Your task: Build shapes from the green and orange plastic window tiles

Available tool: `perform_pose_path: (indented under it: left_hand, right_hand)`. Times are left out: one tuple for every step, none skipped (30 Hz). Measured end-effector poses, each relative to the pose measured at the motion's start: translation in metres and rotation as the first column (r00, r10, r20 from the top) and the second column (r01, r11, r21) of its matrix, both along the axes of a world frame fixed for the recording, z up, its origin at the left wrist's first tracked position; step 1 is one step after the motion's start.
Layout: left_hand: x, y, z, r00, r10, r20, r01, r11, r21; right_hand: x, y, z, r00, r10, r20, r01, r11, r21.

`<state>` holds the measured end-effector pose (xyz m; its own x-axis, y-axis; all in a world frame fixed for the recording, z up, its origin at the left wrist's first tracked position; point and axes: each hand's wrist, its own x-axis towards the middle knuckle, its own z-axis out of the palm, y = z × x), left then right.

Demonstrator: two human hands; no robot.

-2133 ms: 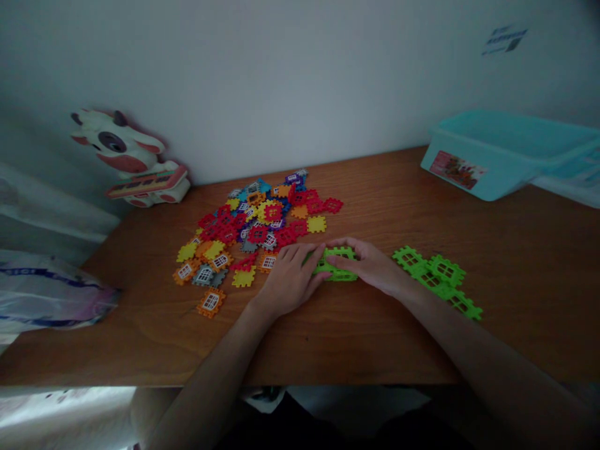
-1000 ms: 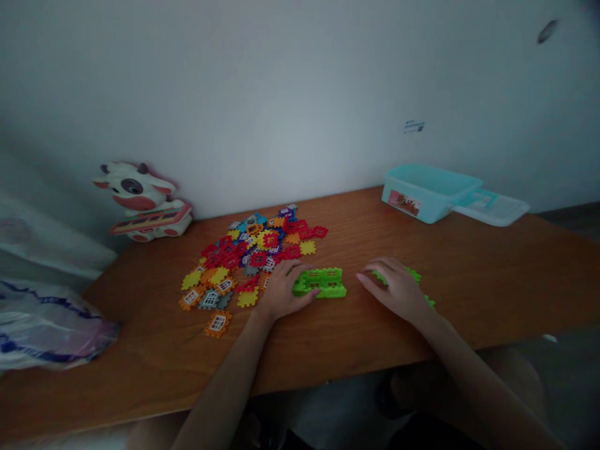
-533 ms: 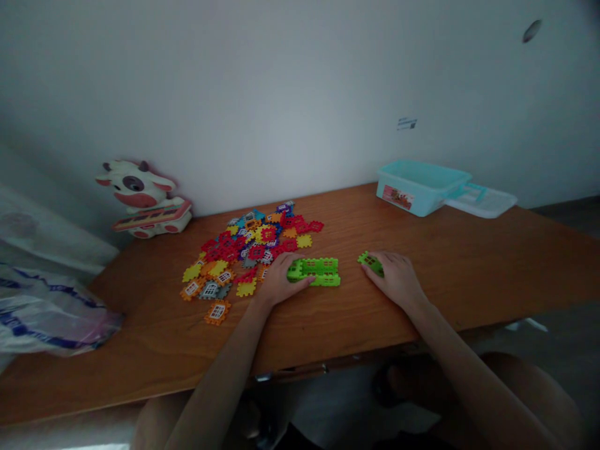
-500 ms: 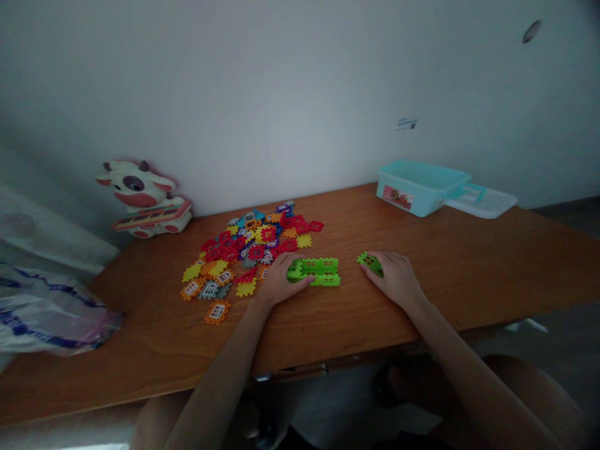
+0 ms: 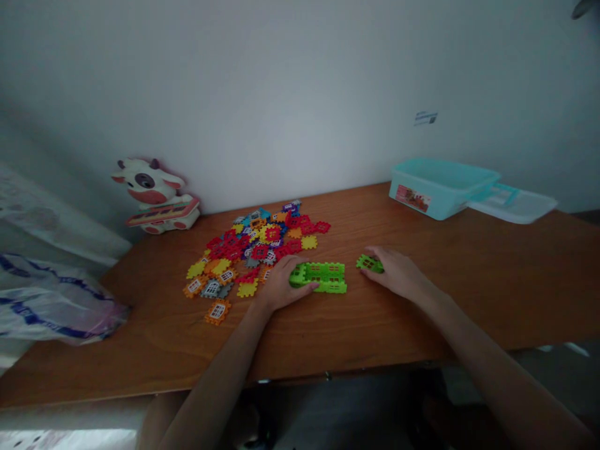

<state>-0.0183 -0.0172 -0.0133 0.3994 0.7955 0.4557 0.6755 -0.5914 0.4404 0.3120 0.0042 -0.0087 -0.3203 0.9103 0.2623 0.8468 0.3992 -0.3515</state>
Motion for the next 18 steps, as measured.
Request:
perform_pose_path:
  left_hand:
    - [0.001, 0.000, 0.000, 1.000, 0.001, -0.002, -0.001, 1.000, 0.003]
    - [0.001, -0.001, 0.000, 1.000, 0.000, -0.004, 0.000, 1.000, 0.004]
    - [0.002, -0.002, 0.000, 1.000, -0.003, -0.005, 0.003, 1.000, 0.003]
    - [0.002, -0.002, 0.000, 1.000, -0.006, -0.005, 0.006, 1.000, 0.000]
    - [0.002, -0.003, 0.000, 1.000, -0.007, -0.004, 0.007, 1.000, -0.006]
    - [0.003, -0.004, 0.000, 1.000, -0.007, -0.002, 0.007, 1.000, -0.013]
    - [0.003, -0.005, 0.000, 1.000, -0.006, 0.000, 0.006, 1.000, -0.021]
    - [0.003, -0.005, 0.000, 1.000, -0.009, 0.004, 0.009, 1.000, -0.029]
    - [0.003, -0.005, 0.000, 1.000, -0.019, 0.007, 0.019, 0.999, -0.039]
    - [0.004, -0.004, 0.001, 0.999, -0.033, 0.013, 0.034, 0.998, -0.052]
    - [0.005, -0.002, 0.002, 0.999, -0.051, 0.020, 0.052, 0.996, -0.067]
    - [0.007, 0.000, 0.004, 0.997, -0.068, 0.028, 0.070, 0.994, -0.081]
    - [0.009, 0.004, 0.006, 0.996, -0.087, 0.036, 0.090, 0.992, -0.094]
    - [0.012, 0.008, 0.008, 0.993, -0.108, 0.041, 0.111, 0.988, -0.104]
    - [0.016, 0.013, 0.011, 0.991, -0.131, 0.039, 0.134, 0.985, -0.112]
    - [0.019, 0.018, 0.013, 0.987, -0.157, 0.032, 0.160, 0.980, -0.120]
    - [0.023, 0.023, 0.015, 0.983, -0.184, 0.019, 0.185, 0.974, -0.129]
    - [0.027, 0.028, 0.016, 0.978, -0.208, 0.006, 0.207, 0.969, -0.134]
  right_hand:
    - [0.000, 0.002, 0.003, 1.000, 0.012, 0.008, -0.012, 1.000, -0.026]
    - [-0.001, 0.003, 0.006, 1.000, 0.020, 0.014, -0.020, 0.999, -0.046]
    - [-0.002, 0.005, 0.009, 1.000, 0.020, 0.017, -0.019, 0.998, -0.055]
    - [-0.003, 0.006, 0.011, 1.000, 0.013, 0.016, -0.012, 0.998, -0.057]
    - [-0.005, 0.006, 0.013, 1.000, 0.008, 0.010, -0.007, 0.999, -0.050]
    - [-0.006, 0.007, 0.013, 1.000, 0.006, -0.003, -0.006, 0.999, -0.041]
    - [-0.006, 0.007, 0.014, 1.000, 0.009, -0.020, -0.010, 0.999, -0.034]
    - [-0.006, 0.007, 0.014, 0.999, 0.014, -0.039, -0.016, 0.999, -0.033]
    - [-0.006, 0.007, 0.014, 0.998, 0.019, -0.062, -0.021, 0.999, -0.040]
    - [-0.004, 0.007, 0.014, 0.996, 0.020, -0.088, -0.024, 0.998, -0.053]
    - [-0.002, 0.008, 0.015, 0.993, 0.013, -0.118, -0.021, 0.997, -0.069]
    - [0.000, 0.008, 0.016, 0.988, -0.002, -0.153, -0.010, 0.997, -0.081]
    - [0.004, 0.009, 0.017, 0.982, -0.021, -0.190, 0.004, 0.996, -0.090]
    - [0.007, 0.011, 0.018, 0.972, -0.042, -0.230, 0.020, 0.995, -0.096]
    - [0.011, 0.012, 0.019, 0.961, -0.062, -0.268, 0.035, 0.994, -0.105]
    - [0.016, 0.014, 0.020, 0.950, -0.083, -0.302, 0.050, 0.992, -0.117]
    - [0.020, 0.016, 0.020, 0.937, -0.103, -0.333, 0.063, 0.990, -0.129]
    - [0.025, 0.018, 0.020, 0.926, -0.122, -0.358, 0.075, 0.987, -0.142]
